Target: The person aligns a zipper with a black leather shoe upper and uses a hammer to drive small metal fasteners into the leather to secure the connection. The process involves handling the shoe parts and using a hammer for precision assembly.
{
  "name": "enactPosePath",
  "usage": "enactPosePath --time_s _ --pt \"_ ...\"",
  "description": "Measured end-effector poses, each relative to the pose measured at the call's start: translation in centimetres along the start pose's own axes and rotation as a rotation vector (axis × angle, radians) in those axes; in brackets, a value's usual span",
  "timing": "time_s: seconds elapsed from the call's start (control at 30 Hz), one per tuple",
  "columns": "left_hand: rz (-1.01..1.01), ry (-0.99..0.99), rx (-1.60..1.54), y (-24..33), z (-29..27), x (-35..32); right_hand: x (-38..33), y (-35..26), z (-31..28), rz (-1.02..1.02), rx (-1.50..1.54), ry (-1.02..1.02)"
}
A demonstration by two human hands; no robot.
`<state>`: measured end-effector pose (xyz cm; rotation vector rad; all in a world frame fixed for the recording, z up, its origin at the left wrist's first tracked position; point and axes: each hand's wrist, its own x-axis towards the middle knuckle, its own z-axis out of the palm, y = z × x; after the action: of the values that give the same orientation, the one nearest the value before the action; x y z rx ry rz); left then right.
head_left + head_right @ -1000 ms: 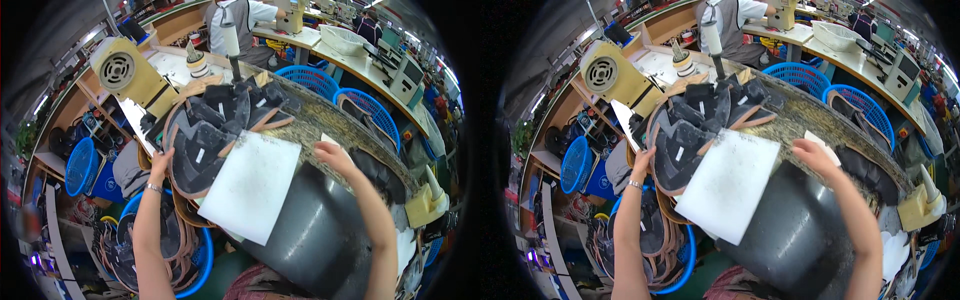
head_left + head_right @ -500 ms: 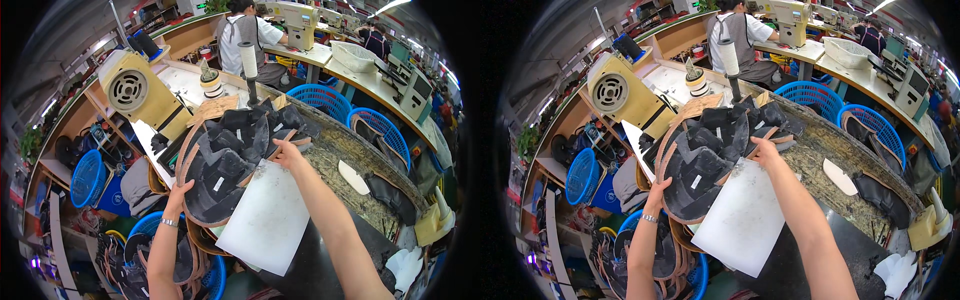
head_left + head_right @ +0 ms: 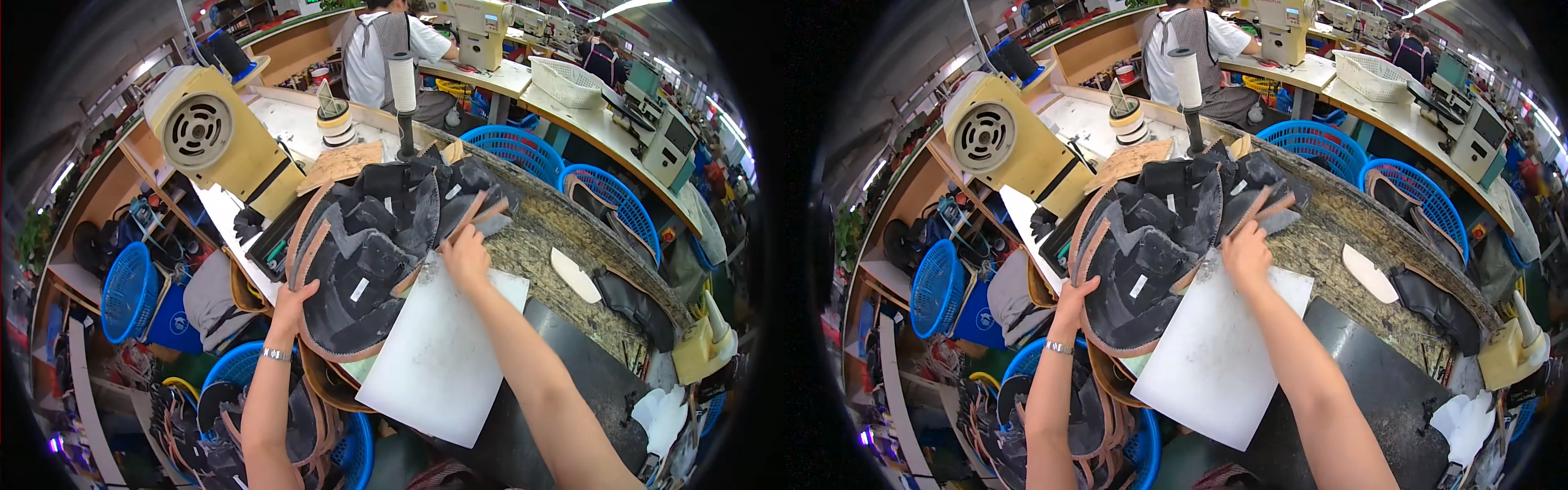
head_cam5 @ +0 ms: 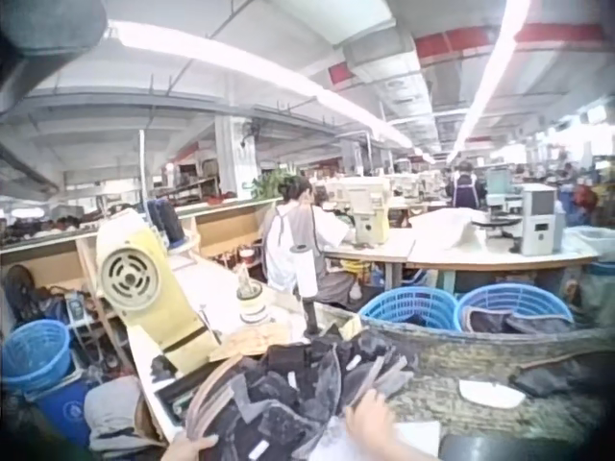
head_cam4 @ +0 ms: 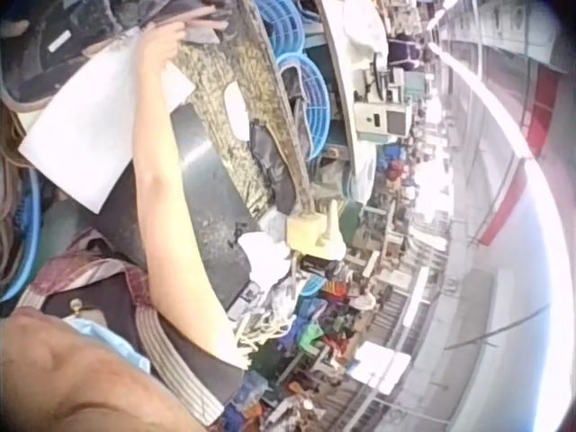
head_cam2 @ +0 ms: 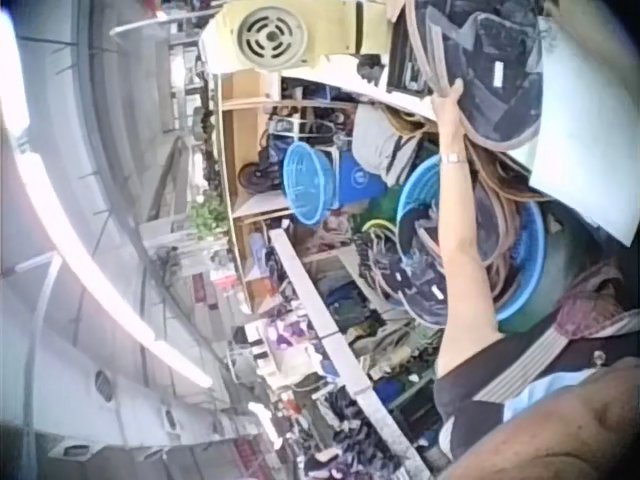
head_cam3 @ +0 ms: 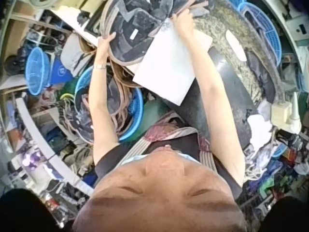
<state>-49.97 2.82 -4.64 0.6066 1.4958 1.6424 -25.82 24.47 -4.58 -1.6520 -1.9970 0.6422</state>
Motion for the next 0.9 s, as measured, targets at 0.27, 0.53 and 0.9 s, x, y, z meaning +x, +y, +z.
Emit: enactPosePath --time_s 0.27,0.53,0.9 --pt "0.096 0.075 0.14 -0.7 0.9 1.3 -3.0 2.4 -4.1 -0.113 -0.336 -0.097" --pt "-0.135 -0.067 -0.174 1.7 0.3 3.0 -0.5 4.3 -5.4 -0.057 -0.348 -0.222" --pt "-0.498 -0.006 -0.311 3.9 -0.2 6.2 5.8 1.2 2.3 0.425 1.617 -0.445"
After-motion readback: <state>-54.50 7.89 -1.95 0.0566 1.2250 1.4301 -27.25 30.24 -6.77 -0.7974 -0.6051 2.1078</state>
